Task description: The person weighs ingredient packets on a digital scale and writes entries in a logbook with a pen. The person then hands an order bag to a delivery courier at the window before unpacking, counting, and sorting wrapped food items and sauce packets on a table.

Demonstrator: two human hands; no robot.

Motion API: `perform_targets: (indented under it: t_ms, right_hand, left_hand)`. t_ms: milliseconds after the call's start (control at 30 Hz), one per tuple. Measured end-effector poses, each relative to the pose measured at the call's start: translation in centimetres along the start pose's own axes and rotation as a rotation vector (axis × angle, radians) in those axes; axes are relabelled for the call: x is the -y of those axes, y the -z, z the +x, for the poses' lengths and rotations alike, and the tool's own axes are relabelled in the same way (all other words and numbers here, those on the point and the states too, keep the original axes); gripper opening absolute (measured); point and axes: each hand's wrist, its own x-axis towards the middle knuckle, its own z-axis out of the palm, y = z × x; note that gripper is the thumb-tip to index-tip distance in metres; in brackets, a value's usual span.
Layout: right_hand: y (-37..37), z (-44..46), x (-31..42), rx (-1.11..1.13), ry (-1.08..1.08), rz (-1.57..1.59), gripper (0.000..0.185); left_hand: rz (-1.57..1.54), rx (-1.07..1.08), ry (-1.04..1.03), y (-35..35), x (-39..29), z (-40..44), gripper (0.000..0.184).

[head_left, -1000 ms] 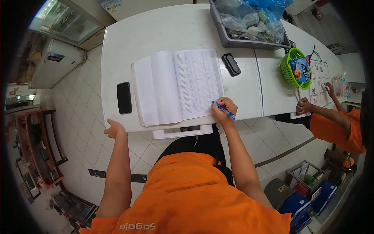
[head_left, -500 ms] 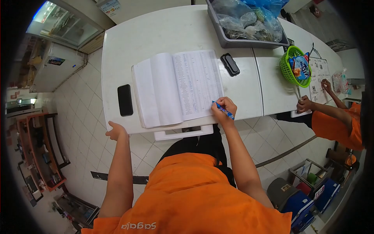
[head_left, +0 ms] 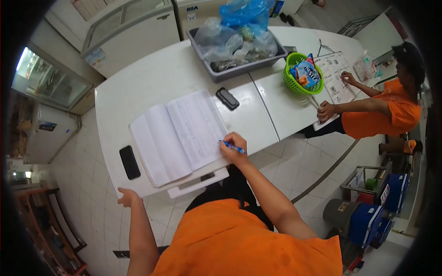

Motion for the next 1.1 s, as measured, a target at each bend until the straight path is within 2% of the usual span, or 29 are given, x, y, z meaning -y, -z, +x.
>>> perform_targets:
  t_ms: [67,100,200,233,400,533,667,733,800,833,900,1000,1033,1067,1100]
  right_hand:
    - [0.2,1.3,2.1,0.046,0.069,-0.074,0.014]
    - [0.2,1.9,1.5,0.16,0.198,-0.155,0.022]
    - [-1.1,4.4,1.8,0.305,0.461,-0.304,0.032]
    - [-0.7,4.8,3.0,0.377,0.446,-0.32,0.04]
    - [3.2,4.0,7.0,0.364,0.341,-0.319,0.03]
    - [7.5,3.5,2.7,0.256,0.201,-0.34,0.021]
    - [13.3,5.8,0.8,-0.006,0.139,-0.496,0.029]
    - [16.6,8.3,-1.8,-0.257,-0.197,-0.2,0.042]
    - [22.0,11.7,-8.8,-0.458,-0.492,0.215,0.066]
    - [23.5,12.6,-8.4,-0.523,-0.579,0.333,0.071]
    - [27.9,15.4,-4.9,-0.628,-0.748,0.554,0.082]
    - [31.6,18.5,-5.6,-0.482,-0.871,0.756,0.085]
    - [32.0,19.1,-6.0,-0.423,-0.879,0.784,0.074]
    - [32.2,19.4,-8.0,-0.333,-0.867,0.845,0.069]
    - [32.0,19.8,-11.2,-0.243,-0.851,0.906,0.065]
  left_hand:
    - [-0.011,0.019,0.014,0.3,-0.2,-0.3,0.082]
    - [-0.015,0.024,0.018,0.4,-0.4,-0.6,0.082]
    - [0.017,-0.004,0.001,0.1,0.7,0.1,0.081]
    - [0.026,-0.022,-0.008,-0.1,0.3,0.3,0.081]
    - [-0.042,0.0,0.015,0.1,-0.1,-0.4,0.076]
    - [-0.061,0.007,0.034,0.1,0.2,0.0,0.079]
    - [-0.116,0.062,0.013,-0.9,1.4,1.6,0.078]
    - [-0.196,0.175,-0.045,-2.0,3.6,4.3,0.079]
    - [-0.007,0.007,-0.154,-0.8,5.1,5.2,0.077]
    - [0.013,-0.084,-0.222,1.6,3.4,3.5,0.07]
    - [0.058,-0.264,-0.33,8.5,-0.2,-5.8,0.057]
    - [-0.732,0.374,-0.612,3.1,-3.2,-12.8,0.033]
    - [-0.781,0.46,-0.835,2.4,-5.7,-18.9,0.02]
    - [-0.662,0.619,-1.103,3.7,-8.8,-25.5,0.012]
    - [-0.597,0.824,-1.182,2.8,-11.3,-31.0,0.01]
